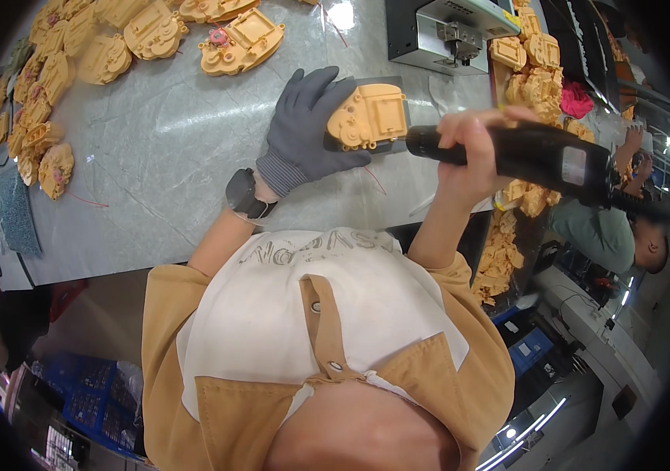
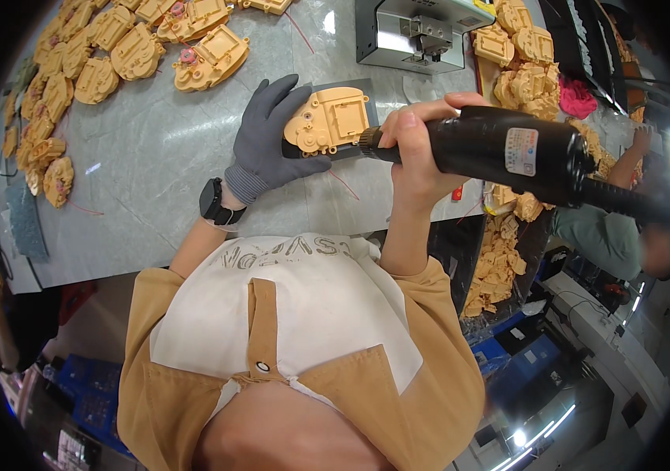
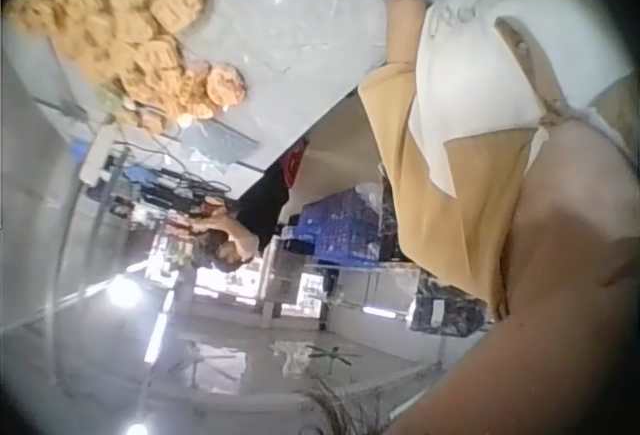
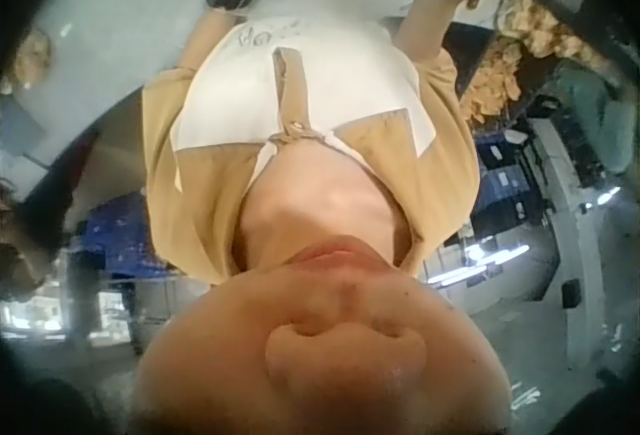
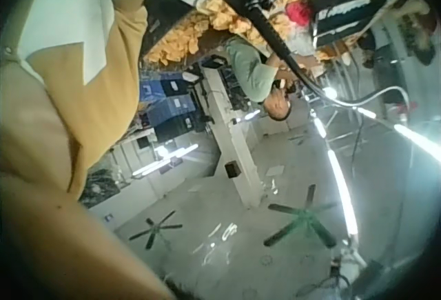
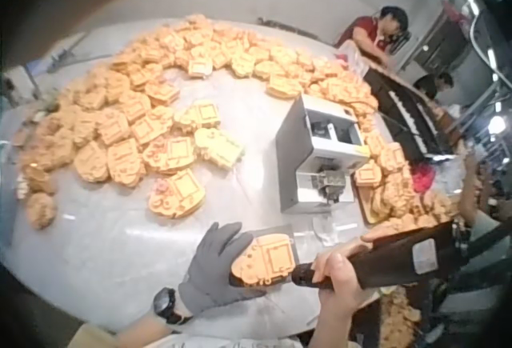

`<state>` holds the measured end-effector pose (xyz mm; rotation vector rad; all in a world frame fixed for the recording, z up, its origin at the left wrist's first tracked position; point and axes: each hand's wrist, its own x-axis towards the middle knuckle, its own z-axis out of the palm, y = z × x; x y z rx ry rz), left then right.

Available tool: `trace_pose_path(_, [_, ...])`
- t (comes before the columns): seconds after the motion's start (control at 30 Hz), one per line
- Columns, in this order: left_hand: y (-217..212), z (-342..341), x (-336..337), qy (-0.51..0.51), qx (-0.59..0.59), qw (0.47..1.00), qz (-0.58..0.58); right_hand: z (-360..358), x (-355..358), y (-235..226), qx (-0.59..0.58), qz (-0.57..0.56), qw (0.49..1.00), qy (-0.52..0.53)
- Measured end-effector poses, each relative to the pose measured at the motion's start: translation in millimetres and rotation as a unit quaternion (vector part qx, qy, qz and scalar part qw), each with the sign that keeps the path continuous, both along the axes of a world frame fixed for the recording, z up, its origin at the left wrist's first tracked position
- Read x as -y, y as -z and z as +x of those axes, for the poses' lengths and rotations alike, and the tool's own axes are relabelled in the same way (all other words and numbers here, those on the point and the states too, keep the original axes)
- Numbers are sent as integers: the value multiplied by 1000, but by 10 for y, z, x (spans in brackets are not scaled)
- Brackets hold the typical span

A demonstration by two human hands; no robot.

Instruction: The person uses a handheld electric drill to make holes in small yellow plastic parts. They pick up each part, position it on a gray block, drill a hole, and then place the finished part aside on the table.

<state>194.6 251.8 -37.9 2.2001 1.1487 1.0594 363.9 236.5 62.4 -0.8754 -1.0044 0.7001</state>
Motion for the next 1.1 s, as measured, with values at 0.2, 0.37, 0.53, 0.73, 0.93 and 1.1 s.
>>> trace_pose_path(0.2, [16,-7,-8,4,1,1000,-10,-161,41,32,65,-33,997,13])
trace_pose_path(0.37, [8,-10,-13,15,5,1000,-21,-192,39,76,89,-16,996,9])
trace_pose_path(0.53, [3,-18,-7,24,8,999,-24,-210,45,83,86,-38,996,9])
trace_pose_path(0.73, [-2,-39,-16,12,-1,1000,-26,71,-56,-55,18,56,998,-6])
trace_pose_path(0.93, [-76,7,-22,30,-10,999,-39,503,-1038,-188,135,83,969,191])
trace_pose_path(1.1, [-50,-39,-30,29,5,999,-43,521,-815,-168,100,30,986,129])
